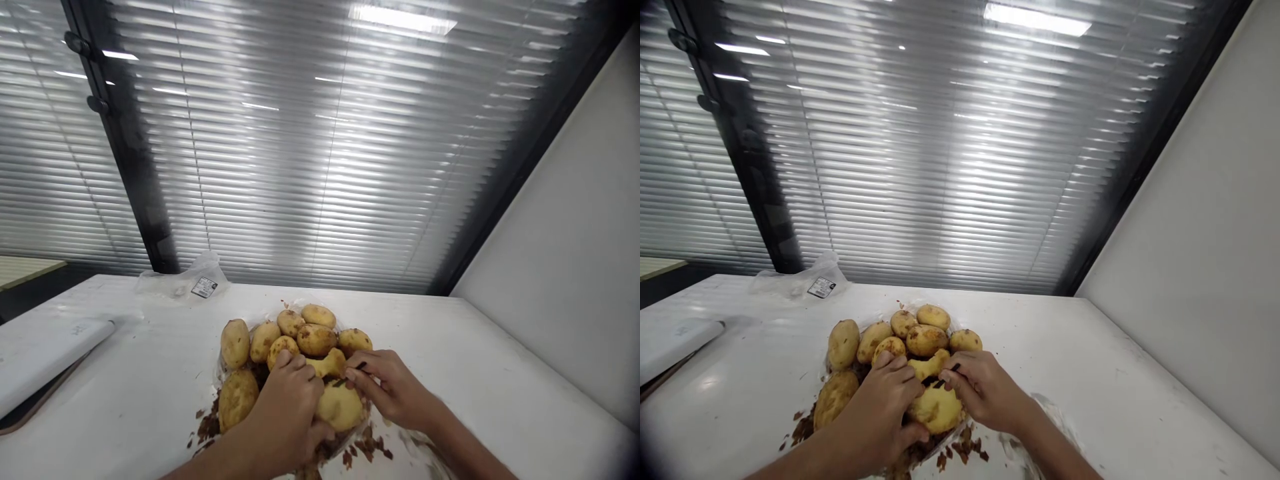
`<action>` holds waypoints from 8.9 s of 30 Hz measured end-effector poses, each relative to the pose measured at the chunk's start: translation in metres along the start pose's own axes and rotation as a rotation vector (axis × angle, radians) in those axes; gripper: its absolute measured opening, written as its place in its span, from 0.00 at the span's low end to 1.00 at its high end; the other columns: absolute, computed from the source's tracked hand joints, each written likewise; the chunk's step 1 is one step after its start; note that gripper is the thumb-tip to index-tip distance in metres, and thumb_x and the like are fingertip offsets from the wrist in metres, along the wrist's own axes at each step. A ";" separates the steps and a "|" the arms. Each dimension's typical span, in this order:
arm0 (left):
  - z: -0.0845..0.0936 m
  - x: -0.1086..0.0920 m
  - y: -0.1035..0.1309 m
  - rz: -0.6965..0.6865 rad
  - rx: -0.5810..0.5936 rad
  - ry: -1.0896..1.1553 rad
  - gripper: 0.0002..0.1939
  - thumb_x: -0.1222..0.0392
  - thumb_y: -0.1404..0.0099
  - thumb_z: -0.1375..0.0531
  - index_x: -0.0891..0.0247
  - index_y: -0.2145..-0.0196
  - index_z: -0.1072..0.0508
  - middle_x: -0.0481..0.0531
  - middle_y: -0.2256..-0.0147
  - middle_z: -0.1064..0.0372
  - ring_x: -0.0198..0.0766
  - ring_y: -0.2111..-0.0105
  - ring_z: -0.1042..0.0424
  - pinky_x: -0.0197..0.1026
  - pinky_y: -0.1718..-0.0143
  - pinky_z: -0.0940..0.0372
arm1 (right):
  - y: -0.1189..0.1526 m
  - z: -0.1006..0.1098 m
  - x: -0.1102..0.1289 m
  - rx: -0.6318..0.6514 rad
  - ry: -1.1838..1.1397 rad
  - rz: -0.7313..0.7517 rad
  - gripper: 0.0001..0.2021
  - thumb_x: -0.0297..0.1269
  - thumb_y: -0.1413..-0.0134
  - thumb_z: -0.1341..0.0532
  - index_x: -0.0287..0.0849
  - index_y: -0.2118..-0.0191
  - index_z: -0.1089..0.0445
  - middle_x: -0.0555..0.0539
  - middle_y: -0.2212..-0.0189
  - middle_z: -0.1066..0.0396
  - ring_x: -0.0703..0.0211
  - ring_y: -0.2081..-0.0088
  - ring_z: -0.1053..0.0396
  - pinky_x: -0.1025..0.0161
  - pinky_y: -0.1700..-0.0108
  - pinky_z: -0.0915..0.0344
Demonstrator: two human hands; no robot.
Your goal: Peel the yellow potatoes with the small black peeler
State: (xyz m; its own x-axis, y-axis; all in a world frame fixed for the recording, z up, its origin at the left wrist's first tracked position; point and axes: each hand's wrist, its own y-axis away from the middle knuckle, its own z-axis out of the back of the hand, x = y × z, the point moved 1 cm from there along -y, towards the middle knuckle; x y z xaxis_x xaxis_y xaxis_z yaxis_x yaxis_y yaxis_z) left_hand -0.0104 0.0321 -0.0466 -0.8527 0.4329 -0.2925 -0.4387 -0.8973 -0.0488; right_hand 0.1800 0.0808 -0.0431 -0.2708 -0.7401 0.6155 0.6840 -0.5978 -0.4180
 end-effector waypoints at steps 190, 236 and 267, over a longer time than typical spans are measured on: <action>-0.002 -0.006 0.002 0.010 -0.008 0.002 0.11 0.56 0.45 0.38 0.64 0.64 0.28 0.55 0.63 0.30 0.49 0.58 0.35 0.55 0.48 0.46 | -0.002 -0.013 0.007 0.046 -0.206 -0.065 0.19 0.46 0.36 0.44 0.41 0.74 0.28 0.48 0.75 0.26 0.62 0.73 0.30 0.67 0.68 0.37; -0.006 -0.004 0.003 0.015 -0.024 0.029 0.13 0.55 0.45 0.37 0.65 0.65 0.28 0.55 0.63 0.30 0.50 0.57 0.36 0.56 0.48 0.47 | 0.006 -0.009 0.014 0.055 0.039 0.075 0.12 0.33 0.35 0.48 0.42 0.70 0.32 0.48 0.77 0.29 0.61 0.74 0.34 0.65 0.70 0.42; -0.004 -0.006 0.003 0.034 -0.010 0.034 0.12 0.56 0.44 0.38 0.64 0.64 0.27 0.55 0.61 0.30 0.50 0.56 0.36 0.56 0.46 0.48 | 0.005 -0.006 0.016 0.070 0.033 0.097 0.15 0.35 0.35 0.50 0.42 0.73 0.34 0.48 0.78 0.30 0.61 0.74 0.36 0.65 0.70 0.42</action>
State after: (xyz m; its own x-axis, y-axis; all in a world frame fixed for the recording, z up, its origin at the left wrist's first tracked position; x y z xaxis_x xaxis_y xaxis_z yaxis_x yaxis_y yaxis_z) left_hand -0.0060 0.0263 -0.0491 -0.8569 0.3986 -0.3269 -0.4063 -0.9125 -0.0476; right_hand 0.1748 0.0646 -0.0396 -0.2226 -0.8039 0.5515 0.7534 -0.5009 -0.4261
